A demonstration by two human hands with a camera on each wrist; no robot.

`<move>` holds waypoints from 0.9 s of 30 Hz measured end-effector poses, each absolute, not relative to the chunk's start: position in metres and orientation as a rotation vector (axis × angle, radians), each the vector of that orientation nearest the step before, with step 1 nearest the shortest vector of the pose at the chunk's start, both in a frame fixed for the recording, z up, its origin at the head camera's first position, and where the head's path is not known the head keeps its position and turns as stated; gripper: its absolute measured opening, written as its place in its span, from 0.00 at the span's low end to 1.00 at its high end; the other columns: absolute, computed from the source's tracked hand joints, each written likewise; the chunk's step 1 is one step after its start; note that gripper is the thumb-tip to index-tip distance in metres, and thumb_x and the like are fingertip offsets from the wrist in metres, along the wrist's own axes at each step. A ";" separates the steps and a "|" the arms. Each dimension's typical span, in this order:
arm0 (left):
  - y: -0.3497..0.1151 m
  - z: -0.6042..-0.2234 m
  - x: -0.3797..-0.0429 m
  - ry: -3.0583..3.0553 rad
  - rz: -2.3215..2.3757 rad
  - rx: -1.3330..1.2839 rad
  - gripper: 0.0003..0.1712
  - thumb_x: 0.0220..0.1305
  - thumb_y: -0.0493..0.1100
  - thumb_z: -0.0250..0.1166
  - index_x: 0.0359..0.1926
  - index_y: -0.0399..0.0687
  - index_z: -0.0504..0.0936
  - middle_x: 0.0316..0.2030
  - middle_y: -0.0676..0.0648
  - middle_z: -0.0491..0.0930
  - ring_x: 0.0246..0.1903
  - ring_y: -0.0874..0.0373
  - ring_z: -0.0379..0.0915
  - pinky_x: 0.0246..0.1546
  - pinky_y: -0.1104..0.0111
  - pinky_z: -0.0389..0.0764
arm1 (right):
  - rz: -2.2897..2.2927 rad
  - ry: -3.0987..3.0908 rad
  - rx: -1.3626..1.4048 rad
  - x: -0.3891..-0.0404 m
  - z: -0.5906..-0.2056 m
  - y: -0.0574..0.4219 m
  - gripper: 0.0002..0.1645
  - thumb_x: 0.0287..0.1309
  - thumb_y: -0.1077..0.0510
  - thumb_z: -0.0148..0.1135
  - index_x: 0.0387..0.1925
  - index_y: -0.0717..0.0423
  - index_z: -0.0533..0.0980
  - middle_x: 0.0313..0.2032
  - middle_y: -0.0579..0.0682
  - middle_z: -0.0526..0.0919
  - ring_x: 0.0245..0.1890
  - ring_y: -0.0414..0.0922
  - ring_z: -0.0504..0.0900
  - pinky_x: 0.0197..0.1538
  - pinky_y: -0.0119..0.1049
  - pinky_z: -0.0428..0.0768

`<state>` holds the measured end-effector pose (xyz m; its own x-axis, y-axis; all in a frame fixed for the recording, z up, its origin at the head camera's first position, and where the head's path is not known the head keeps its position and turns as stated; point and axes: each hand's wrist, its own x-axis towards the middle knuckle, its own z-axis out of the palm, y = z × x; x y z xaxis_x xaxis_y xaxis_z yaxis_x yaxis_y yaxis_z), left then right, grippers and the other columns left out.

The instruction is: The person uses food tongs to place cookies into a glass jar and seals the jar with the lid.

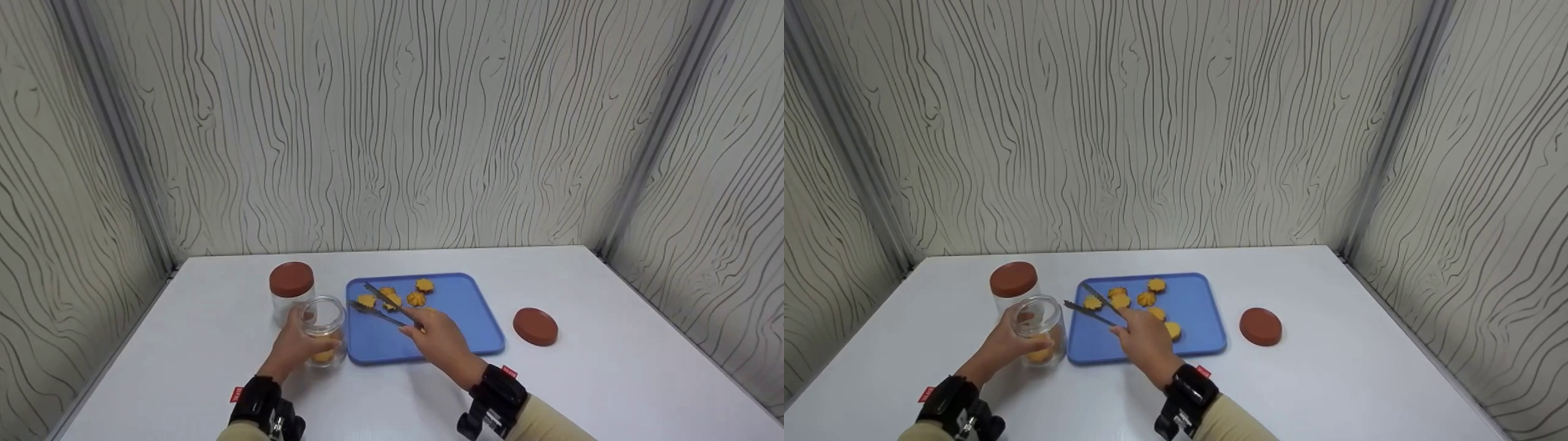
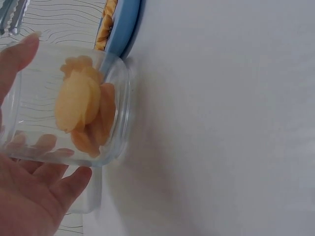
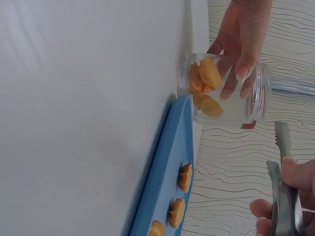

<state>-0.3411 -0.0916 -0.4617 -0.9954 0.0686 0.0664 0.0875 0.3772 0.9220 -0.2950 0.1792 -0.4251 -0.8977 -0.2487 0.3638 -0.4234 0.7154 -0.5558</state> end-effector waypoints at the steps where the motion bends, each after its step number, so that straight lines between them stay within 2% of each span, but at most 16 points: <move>1: -0.092 -0.461 -0.341 -2.595 -1.738 -0.145 0.60 0.38 0.45 0.83 0.67 0.35 0.55 0.63 0.31 0.65 0.61 0.38 0.63 0.62 0.46 0.63 | 0.947 -2.658 0.528 -0.295 -0.426 0.180 0.24 0.64 0.55 0.62 0.57 0.65 0.76 0.39 0.52 0.82 0.30 0.41 0.74 0.31 0.36 0.71; 4: -0.092 -0.460 -0.340 -2.603 -1.735 -0.143 0.60 0.39 0.46 0.82 0.67 0.35 0.55 0.63 0.31 0.65 0.61 0.38 0.63 0.62 0.45 0.63 | 0.933 -2.658 0.510 -0.297 -0.427 0.182 0.23 0.63 0.56 0.63 0.55 0.66 0.77 0.40 0.54 0.83 0.31 0.41 0.76 0.31 0.35 0.73; 11: -0.093 -0.460 -0.340 -2.614 -1.724 -0.141 0.61 0.39 0.46 0.82 0.68 0.34 0.54 0.64 0.31 0.65 0.61 0.38 0.63 0.62 0.46 0.63 | 0.958 -2.674 0.471 -0.303 -0.433 0.190 0.23 0.62 0.58 0.63 0.55 0.68 0.77 0.26 0.42 0.80 0.24 0.37 0.73 0.28 0.33 0.70; 14: -0.092 -0.461 -0.340 -2.606 -1.719 -0.148 0.61 0.39 0.45 0.82 0.68 0.33 0.54 0.63 0.31 0.65 0.61 0.38 0.63 0.62 0.46 0.63 | 0.972 -2.685 0.448 -0.306 -0.436 0.193 0.21 0.62 0.58 0.63 0.54 0.67 0.77 0.24 0.41 0.79 0.24 0.37 0.72 0.29 0.33 0.69; 17: -0.092 -0.461 -0.340 -2.587 -1.717 -0.165 0.59 0.39 0.44 0.82 0.67 0.32 0.56 0.62 0.31 0.66 0.60 0.39 0.64 0.62 0.46 0.64 | 0.953 -2.706 0.393 -0.308 -0.438 0.195 0.22 0.61 0.58 0.64 0.53 0.67 0.77 0.27 0.45 0.82 0.27 0.40 0.73 0.31 0.35 0.71; 23: -0.092 -0.462 -0.340 -2.575 -1.725 -0.171 0.58 0.39 0.43 0.82 0.66 0.32 0.57 0.61 0.31 0.67 0.58 0.38 0.65 0.61 0.47 0.65 | 0.890 -2.741 0.308 -0.312 -0.441 0.198 0.23 0.60 0.57 0.65 0.54 0.66 0.78 0.43 0.59 0.85 0.38 0.48 0.81 0.39 0.45 0.79; 27: -0.092 -0.461 -0.340 -2.575 -1.739 -0.156 0.59 0.38 0.44 0.83 0.67 0.33 0.56 0.61 0.31 0.67 0.59 0.39 0.65 0.61 0.46 0.64 | 0.827 -2.762 0.281 -0.315 -0.441 0.199 0.23 0.59 0.56 0.66 0.52 0.66 0.79 0.43 0.60 0.85 0.40 0.52 0.82 0.41 0.48 0.80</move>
<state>-0.3399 -0.0916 -0.4614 -0.9945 0.0659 0.0808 0.0996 0.3702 0.9236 -0.3151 0.1986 -0.4413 -0.9517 -0.1132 0.2852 -0.2514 0.8207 -0.5130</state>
